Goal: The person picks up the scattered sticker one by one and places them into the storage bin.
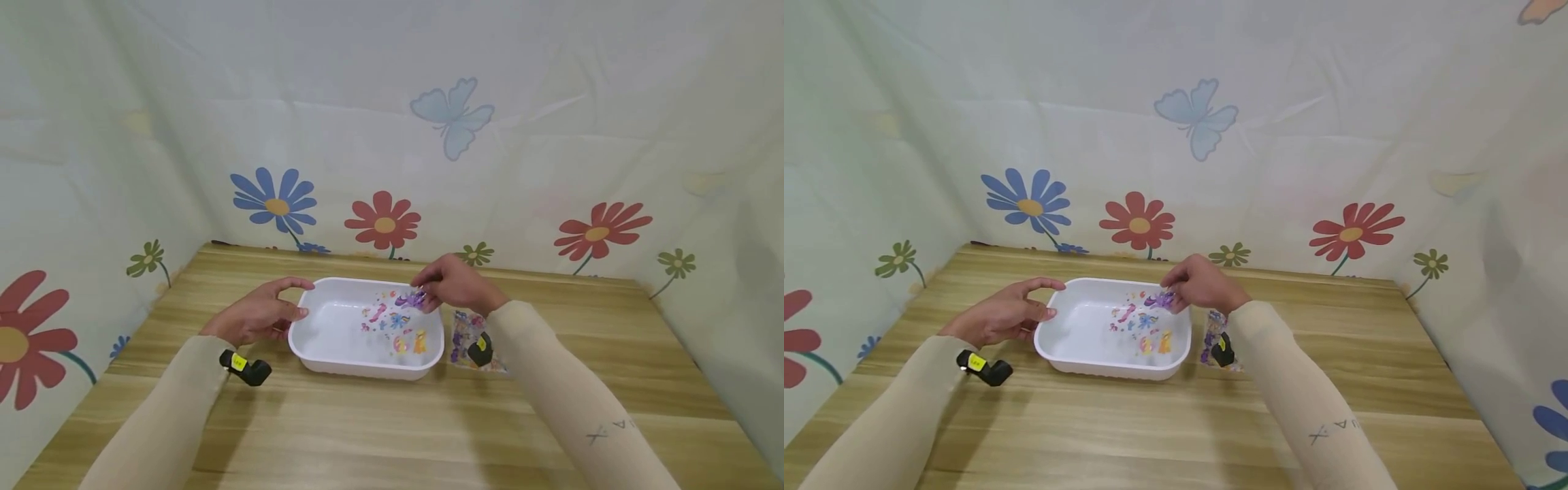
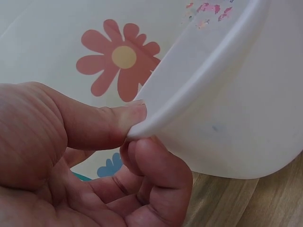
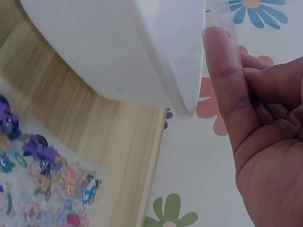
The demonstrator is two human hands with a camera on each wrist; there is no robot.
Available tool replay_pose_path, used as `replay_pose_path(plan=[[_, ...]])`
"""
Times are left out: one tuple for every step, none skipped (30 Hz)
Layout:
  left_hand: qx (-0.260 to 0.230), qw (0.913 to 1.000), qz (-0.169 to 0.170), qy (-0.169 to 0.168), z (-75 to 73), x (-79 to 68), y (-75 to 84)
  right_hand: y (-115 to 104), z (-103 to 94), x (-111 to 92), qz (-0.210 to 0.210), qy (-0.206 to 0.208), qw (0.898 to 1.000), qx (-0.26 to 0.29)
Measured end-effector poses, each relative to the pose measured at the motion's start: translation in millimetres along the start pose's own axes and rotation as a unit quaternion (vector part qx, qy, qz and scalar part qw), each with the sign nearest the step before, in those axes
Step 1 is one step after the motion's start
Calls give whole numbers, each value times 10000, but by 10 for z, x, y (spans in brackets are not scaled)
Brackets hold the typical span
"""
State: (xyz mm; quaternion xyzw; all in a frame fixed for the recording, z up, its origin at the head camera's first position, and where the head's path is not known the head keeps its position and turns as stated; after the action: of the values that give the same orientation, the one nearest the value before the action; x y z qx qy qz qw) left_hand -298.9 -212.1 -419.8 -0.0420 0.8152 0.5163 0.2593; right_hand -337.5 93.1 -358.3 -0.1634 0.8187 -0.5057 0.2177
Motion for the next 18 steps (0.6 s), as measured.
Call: replay_pose_path(plan=[[-16,10000,2,1,3,2,0,-6,14,0,-6,-27,10000,7],[-30,10000,-4,17,4,4,-1,-12,26,2,-24,-49,10000,11],[-42,10000,-6,27,5,6,-1,-17,37,6,-25,-61,10000,28],[-37,10000,-18,47,6,7,0,-19,44,6,-15,-64,10000,43],[-36,10000,-32,62,7,10,-1,-20,52,8,-12,-74,10000,41],[-22,10000,-48,73,9,11,-2,-19,57,12,-1,-74,10000,35],[-12,10000,-60,76,11,11,-3,-21,62,16,22,-72,10000,43],[1,9999,-67,75,12,12,-6,-19,66,23,42,-64,10000,25],[16,9999,-73,73,12,10,-8,-20,71,29,71,-54,10000,6],[25,9999,-77,69,10,10,-11,-22,74,35,84,-46,10000,-15],[24,10000,-63,59,8,9,-12,-26,79,41,91,-42,9999,-39],[11,10000,-51,42,8,8,-13,-31,83,49,92,-32,9999,-65],[-14,10000,-31,14,8,7,-12,-35,86,53,84,-28,9999,-92],[-52,10000,-7,-19,10,6,-10,-41,88,54,71,-18,9999,-128],[-67,10000,12,-46,11,5,-8,-47,89,55,59,-13,9998,-165],[-90,9999,10,-59,11,7,-8,-57,91,53,43,-6,9998,-199],[-84,9999,23,-78,12,7,-7,-64,95,49,38,-6,9997,-233],[-69,9999,6,-79,14,9,-9,-65,96,50,33,-7,9997,-257]])
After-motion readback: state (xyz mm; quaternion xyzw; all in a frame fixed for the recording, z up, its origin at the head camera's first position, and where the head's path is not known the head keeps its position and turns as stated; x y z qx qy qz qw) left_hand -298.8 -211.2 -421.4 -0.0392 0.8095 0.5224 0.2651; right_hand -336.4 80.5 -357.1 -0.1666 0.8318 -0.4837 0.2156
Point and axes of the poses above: each hand's wrist, its own x-axis towards the middle knuckle, its own z-axis out of the palm, y = z × x, the point moved 9 cm from there along x, towards the middle knuckle, and after that the axes turned 6 degrees about x, right-handed, at the moved point
